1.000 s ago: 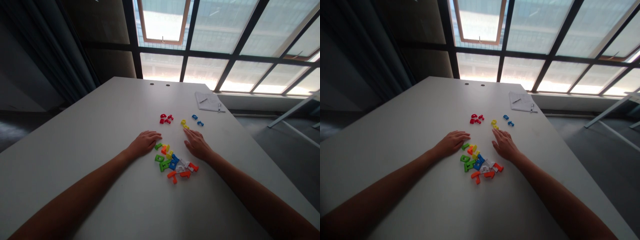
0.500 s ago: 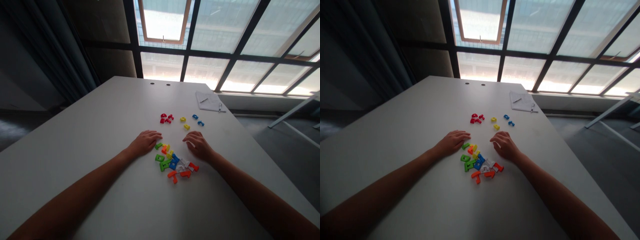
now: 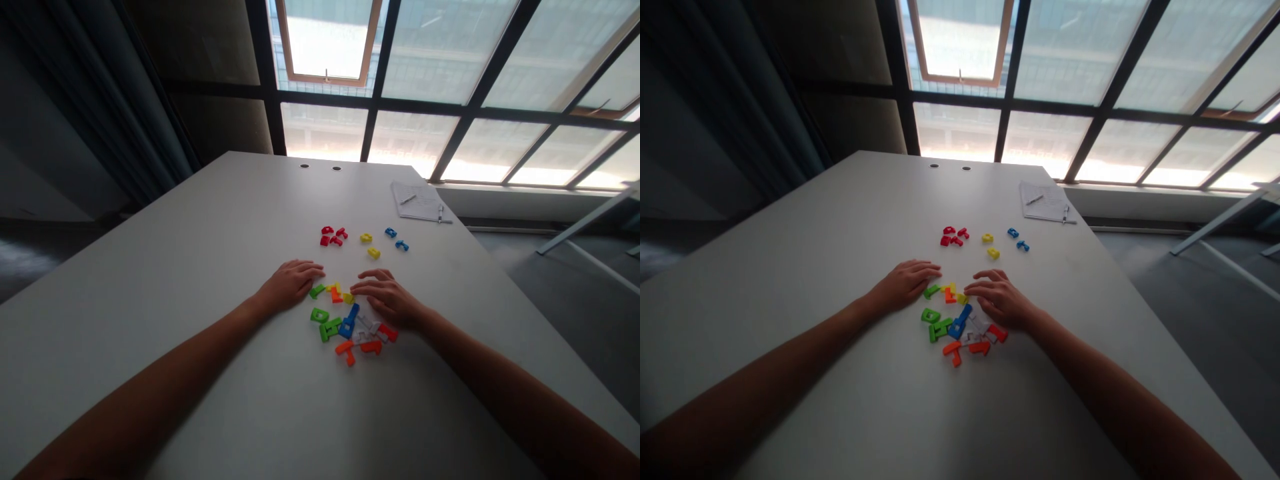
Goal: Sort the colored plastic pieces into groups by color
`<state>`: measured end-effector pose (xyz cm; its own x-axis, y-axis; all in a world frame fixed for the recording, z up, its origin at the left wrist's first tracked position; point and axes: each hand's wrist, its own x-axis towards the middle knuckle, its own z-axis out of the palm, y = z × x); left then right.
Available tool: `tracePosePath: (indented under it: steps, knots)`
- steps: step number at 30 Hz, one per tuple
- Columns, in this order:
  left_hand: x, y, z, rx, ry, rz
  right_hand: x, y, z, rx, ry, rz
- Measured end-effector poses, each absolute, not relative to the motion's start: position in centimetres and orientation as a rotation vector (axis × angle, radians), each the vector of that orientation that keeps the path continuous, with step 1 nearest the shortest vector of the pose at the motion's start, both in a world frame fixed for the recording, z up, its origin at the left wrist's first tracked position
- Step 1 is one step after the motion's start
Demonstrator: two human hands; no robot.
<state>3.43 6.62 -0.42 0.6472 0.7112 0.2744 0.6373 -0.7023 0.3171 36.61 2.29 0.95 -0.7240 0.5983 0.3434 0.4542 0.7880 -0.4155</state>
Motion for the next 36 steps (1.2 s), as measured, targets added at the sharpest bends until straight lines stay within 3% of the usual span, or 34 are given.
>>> tracePosePath:
  steps: [8,16,25,36]
  knots:
    - [3.4,6.7,-0.5,2.663,1.121,0.548,39.9,5.0,-0.5,-1.257,-2.230,0.041]
    - [3.5,6.6,-0.5,2.662,1.125,0.545,39.6,4.6,0.1,-1.302,-2.195,-0.120]
    - [3.4,6.6,-0.5,2.663,1.124,0.541,39.2,4.9,-1.4,-1.513,-2.348,-0.050]
    - [3.6,6.5,-0.1,2.664,1.114,0.560,35.5,1.8,1.8,-0.846,-2.655,0.506]
